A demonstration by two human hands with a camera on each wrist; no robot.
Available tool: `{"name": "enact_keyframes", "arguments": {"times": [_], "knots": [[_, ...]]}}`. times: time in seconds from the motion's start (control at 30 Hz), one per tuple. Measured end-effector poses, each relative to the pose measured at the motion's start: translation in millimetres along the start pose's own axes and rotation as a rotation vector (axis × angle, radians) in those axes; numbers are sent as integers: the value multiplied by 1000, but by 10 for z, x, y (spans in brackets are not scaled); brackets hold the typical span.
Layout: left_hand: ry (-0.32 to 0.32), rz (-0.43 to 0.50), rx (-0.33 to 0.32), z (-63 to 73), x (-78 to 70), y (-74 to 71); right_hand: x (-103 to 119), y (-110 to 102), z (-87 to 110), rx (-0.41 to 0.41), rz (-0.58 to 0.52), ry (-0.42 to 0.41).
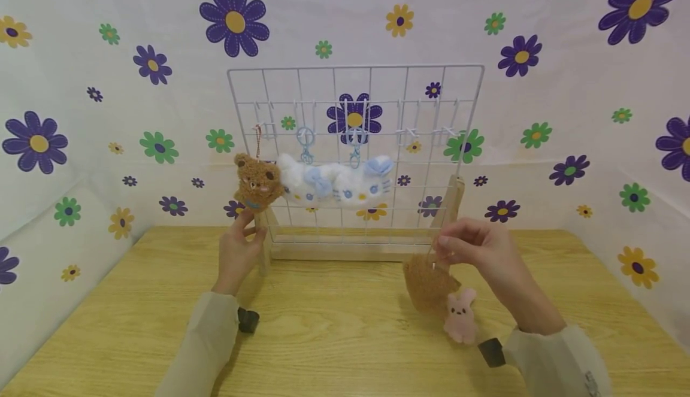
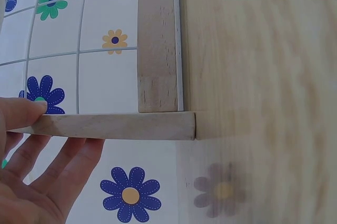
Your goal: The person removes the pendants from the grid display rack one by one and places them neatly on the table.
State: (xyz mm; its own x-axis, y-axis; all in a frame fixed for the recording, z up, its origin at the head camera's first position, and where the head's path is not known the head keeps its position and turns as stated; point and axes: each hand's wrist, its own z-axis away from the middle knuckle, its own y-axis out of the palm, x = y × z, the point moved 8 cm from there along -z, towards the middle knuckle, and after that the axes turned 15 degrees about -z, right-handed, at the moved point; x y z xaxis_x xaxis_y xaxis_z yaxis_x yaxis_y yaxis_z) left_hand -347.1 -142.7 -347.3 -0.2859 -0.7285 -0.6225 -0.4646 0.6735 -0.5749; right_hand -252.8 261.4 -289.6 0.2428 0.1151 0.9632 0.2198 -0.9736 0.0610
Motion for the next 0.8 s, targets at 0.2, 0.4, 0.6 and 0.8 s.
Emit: {"name": "enact_keyframes", "arguments": {"times": [0.2,0.4,0.6,0.8], "knots": [[-1,4,-3,0,7,5,-24,39,43,30,25,2],[3,2,-7,0,4,5,-44,85,82,51,35,9],[0,0,1,4,-3,4,-49,159,122,135,1,-31],[-24,-13,15,3,2,6,-71,215,163,205,-37,-34]]}}
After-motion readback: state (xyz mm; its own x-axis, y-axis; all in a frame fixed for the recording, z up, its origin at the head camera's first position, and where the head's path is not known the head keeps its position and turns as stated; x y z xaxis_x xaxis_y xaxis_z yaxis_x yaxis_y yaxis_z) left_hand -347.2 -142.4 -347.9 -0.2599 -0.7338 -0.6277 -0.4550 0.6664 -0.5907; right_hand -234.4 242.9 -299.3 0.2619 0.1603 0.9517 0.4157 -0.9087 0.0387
